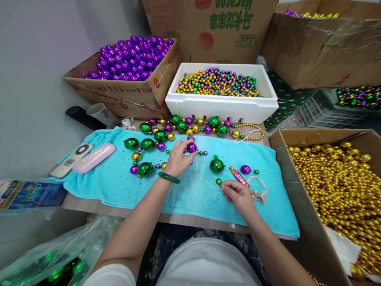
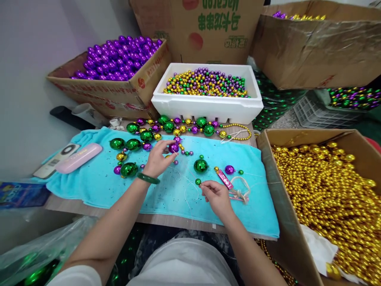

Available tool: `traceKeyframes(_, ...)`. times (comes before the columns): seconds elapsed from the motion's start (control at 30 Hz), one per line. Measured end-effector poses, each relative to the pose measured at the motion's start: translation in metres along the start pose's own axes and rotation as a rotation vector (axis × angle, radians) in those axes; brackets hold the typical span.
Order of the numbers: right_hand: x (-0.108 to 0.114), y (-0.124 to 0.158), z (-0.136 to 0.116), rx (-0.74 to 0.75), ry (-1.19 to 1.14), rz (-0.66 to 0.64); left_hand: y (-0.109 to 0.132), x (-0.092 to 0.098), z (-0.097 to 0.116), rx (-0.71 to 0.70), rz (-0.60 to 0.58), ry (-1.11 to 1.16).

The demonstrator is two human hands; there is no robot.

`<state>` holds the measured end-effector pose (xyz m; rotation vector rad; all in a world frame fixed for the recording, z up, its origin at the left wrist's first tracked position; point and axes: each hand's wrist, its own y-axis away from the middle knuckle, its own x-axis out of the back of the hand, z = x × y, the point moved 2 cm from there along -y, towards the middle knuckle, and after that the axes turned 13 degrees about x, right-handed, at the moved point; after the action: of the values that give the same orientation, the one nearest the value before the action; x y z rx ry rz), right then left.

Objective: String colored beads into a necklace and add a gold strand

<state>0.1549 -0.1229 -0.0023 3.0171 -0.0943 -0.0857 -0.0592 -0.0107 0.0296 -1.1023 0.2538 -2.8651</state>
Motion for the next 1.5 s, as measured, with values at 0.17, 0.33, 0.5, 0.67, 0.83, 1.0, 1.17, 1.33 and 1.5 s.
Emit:
traceKeyframes(0.17,-0.003,0.001,-0.001,-0.004,0.05,0.005,0.012,0.005,0.011,-0.04,0.077,0.011)
traceKeyframes(0.33,-0.002,0.003,-0.002,-0.016,0.066,0.011,0.015,0.008,0.008,-0.035,0.112,0.037)
traceKeyframes(0.5,-0.001,0.004,0.0,-0.011,0.066,0.006,0.019,0.01,0.01,-0.104,0.135,-0.062)
traceKeyframes(0.67,-0.002,0.003,0.002,0.008,0.074,0.008,0.03,0.007,0.017,-0.212,0.185,-0.23)
traceKeyframes(0.83,-0.005,0.003,0.002,0.012,0.062,-0.009,0.042,-0.003,0.021,-0.311,0.243,-0.237)
traceKeyframes(1.0,-0.007,0.005,0.004,-0.026,0.046,0.015,0.048,-0.013,0.017,-0.335,0.327,-0.28)
traceKeyframes(1.17,-0.005,0.004,0.003,-0.016,0.037,0.014,0.05,-0.012,0.019,-0.289,0.261,-0.171)
traceKeyframes(1.33,-0.001,0.003,0.002,0.015,0.059,0.011,0.047,-0.006,0.023,-0.035,0.117,0.422)
traceKeyframes(1.5,-0.001,0.002,0.006,0.07,0.051,-0.007,0.042,-0.009,0.024,0.258,-0.006,0.928)
